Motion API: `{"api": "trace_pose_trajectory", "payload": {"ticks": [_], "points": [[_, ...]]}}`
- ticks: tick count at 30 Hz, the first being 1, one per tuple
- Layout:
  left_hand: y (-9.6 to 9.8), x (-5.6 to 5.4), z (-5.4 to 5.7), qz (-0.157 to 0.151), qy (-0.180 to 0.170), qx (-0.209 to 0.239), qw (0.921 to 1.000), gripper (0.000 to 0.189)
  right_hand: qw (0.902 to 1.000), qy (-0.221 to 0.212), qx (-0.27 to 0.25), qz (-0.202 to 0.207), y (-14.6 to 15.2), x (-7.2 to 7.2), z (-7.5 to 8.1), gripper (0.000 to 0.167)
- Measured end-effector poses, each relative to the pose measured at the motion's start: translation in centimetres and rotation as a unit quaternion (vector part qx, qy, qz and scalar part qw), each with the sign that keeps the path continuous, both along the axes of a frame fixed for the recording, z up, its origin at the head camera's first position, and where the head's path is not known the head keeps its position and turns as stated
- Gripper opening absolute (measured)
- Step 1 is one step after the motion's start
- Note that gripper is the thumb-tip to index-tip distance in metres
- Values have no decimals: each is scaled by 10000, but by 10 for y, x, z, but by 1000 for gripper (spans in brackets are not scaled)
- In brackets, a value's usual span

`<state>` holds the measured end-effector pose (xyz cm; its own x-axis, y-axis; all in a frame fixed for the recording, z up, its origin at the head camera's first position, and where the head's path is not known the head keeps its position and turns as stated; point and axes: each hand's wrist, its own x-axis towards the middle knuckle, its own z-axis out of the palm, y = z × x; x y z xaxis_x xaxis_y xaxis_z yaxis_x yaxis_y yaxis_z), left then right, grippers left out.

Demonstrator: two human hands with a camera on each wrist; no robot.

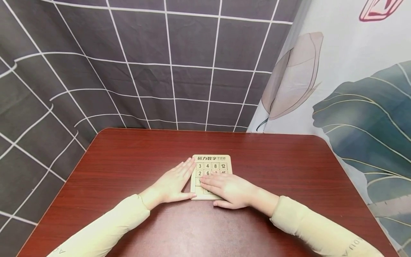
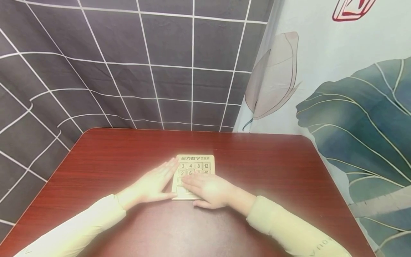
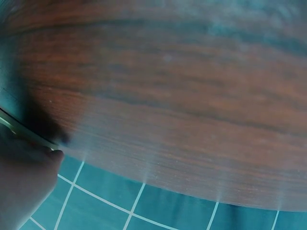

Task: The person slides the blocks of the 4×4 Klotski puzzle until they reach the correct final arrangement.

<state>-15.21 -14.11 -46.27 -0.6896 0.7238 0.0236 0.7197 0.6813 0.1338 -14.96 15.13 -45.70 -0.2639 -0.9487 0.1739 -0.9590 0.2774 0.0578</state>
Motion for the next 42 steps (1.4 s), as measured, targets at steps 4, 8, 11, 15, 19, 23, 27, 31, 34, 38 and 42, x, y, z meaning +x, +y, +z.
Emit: {"api": "trace_pose_trajectory", "payload": {"ticks": [4,8,11,15,19,23,27,31,34,38,42], "points": [[1,0,0,12,-20,-11,10000,105,9999,3,-50,94,1,7,0,67],[0,0,0,-11,-6,37,10000,104,9996,37,-96,253,2,16,0,67],[0,-1,-1,-1,-20,43,10000,105,9993,49,-98,350,3,19,1,67],[0,-1,-1,13,-34,33,10000,106,9994,21,-134,315,4,15,2,68],[0,-1,-1,12,-41,20,10000,106,9998,-93,-179,93,3,6,4,67],[0,0,0,11,-47,1,10000,105,9997,-117,-74,-206,2,-5,5,65],[-1,0,0,5,-48,22,10000,104,9994,-123,36,-315,-2,-14,5,64],[-1,0,-1,3,-48,62,10000,104,9992,-88,154,-346,-8,-21,4,65],[0,0,-2,7,-29,47,10000,104,9987,-99,244,-440,-12,-23,3,65],[0,0,-3,8,-44,27,10000,104,9982,-186,256,-508,-13,-21,2,65],[0,-1,-3,19,-45,2,10000,104,9988,-163,186,-413,-11,-15,2,66]]}}
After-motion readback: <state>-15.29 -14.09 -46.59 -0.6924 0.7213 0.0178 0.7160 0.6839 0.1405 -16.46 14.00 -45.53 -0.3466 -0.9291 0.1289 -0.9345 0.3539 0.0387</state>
